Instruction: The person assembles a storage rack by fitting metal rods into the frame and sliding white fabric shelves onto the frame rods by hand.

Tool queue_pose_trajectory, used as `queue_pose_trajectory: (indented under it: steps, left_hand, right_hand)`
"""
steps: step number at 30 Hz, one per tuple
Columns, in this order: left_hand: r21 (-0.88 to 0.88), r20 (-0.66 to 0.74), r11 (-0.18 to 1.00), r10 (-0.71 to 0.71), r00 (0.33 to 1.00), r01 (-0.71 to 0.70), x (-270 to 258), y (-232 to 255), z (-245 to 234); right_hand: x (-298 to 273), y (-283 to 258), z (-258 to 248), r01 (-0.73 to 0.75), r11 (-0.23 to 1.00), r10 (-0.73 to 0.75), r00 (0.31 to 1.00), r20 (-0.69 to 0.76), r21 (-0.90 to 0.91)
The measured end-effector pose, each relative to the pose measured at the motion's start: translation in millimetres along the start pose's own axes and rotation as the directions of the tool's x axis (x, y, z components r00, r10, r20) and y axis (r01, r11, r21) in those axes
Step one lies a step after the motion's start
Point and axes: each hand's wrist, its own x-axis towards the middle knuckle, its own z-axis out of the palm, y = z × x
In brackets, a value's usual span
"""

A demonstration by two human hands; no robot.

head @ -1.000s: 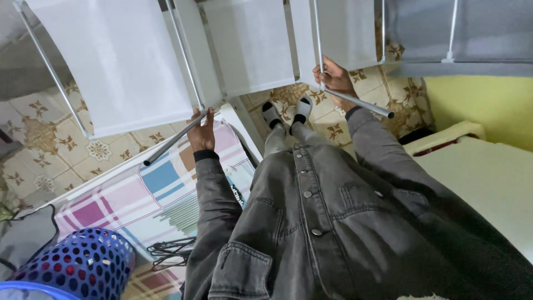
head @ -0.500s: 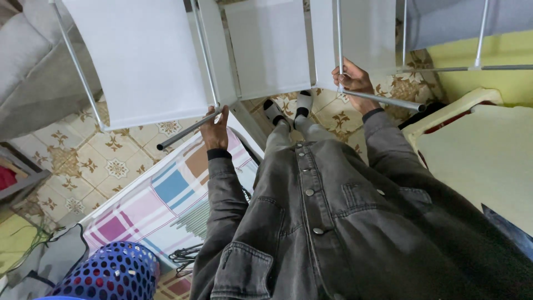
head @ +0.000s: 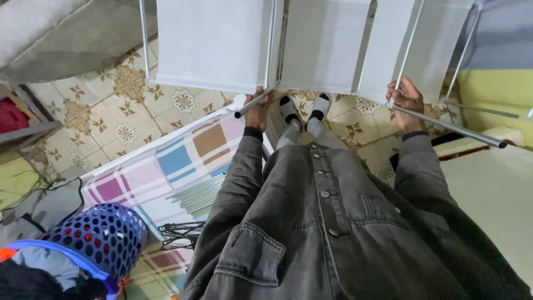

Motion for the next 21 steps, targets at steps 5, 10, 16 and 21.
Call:
queue_pose_trajectory:
  steps: [5,10,16,21]
  left_hand:
    - [-0.124,0.034,0.99,-0.065,0.997,0.069,1.8,-17.5,-3.8]
    - [0.016,0.105,0.999,-0.039,0.994,0.037,-9.8,-16.0,2.0]
    - [0.112,0.047,0.988,-0.108,0.993,0.102,-23.7,-2.6,13.3]
    - [0.211,0.007,0.966,-0.157,0.988,0.152,-31.7,2.9,19.2]
  right_hand:
    - [-1.7,1.5,-22.9,-0.003,0.999,0.001,0.998,-0.057,-0.039]
    - [-5.5,-0.4,-25.8,0.034,0.997,-0.033,0.999,-0.009,0.063]
    - [-11.0,-4.1,-15.5,0.004,0.997,0.0,0.999,-0.05,0.08]
    - [-17.4,-3.9,-10.6,-0.006,0.997,0.011,0.998,-0.065,0.073]
